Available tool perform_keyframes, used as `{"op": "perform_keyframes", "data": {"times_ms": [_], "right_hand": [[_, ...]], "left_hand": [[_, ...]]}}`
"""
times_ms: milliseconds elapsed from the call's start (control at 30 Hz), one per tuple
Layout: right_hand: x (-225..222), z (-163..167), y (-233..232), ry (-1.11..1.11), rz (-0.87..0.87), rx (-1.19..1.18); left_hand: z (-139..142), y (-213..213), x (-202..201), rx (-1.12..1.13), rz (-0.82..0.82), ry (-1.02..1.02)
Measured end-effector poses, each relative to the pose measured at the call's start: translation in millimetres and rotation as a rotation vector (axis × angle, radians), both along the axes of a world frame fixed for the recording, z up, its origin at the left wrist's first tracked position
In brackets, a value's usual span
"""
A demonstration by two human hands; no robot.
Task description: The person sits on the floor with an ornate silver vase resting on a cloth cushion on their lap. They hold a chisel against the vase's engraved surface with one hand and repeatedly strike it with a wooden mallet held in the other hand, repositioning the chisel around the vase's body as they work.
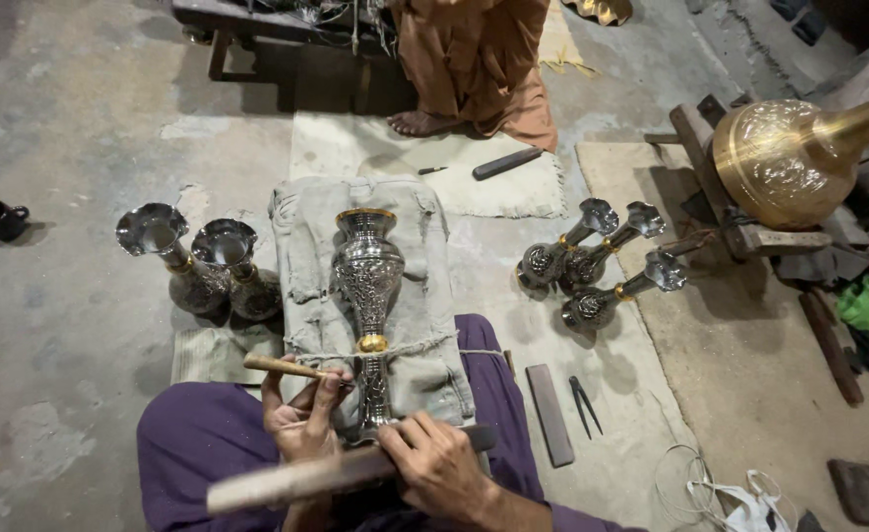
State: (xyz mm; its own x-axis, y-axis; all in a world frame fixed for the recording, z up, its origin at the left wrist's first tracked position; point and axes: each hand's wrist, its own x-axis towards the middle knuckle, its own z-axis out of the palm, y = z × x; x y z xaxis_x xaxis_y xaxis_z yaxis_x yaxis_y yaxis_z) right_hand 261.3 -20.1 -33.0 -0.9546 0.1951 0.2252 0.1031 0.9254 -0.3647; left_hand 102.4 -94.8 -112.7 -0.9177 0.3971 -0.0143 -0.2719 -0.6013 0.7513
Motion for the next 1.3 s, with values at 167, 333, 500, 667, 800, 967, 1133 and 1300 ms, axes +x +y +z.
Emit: {"op": "perform_keyframes", "data": {"times_ms": [167,333,500,667,800,967,1133,1300], "right_hand": [[11,-11,6,0.029,-0.147,-0.078],[6,-11,19,-0.010,-0.321,-0.326],[-7,-5,27,-0.132,-0.363,-0.559],[4,4,50,-0.127,-0.149,-0.844],[32,3,66,0.224,-0.162,-0.977],[32,-29,69,0.536,-0.155,-1.115],[21,-41,76,0.387,-0.274,-1.405],[30,-13,120,0.311,-0.681,-0.982]], "left_hand": [[6,-3,1,-0.125,-0.017,-0.015],[6,-8,7,-0.133,-0.098,0.147],[20,-5,-16,-0.310,0.003,0.163],[66,-8,-59,-0.601,-0.103,0.188],[103,19,-104,-0.683,-0.250,0.479],[126,99,-132,-0.592,-0.556,0.797],[139,178,-125,-0.797,-0.801,1.044],[150,202,-122,-0.894,-0.768,1.324]]}}
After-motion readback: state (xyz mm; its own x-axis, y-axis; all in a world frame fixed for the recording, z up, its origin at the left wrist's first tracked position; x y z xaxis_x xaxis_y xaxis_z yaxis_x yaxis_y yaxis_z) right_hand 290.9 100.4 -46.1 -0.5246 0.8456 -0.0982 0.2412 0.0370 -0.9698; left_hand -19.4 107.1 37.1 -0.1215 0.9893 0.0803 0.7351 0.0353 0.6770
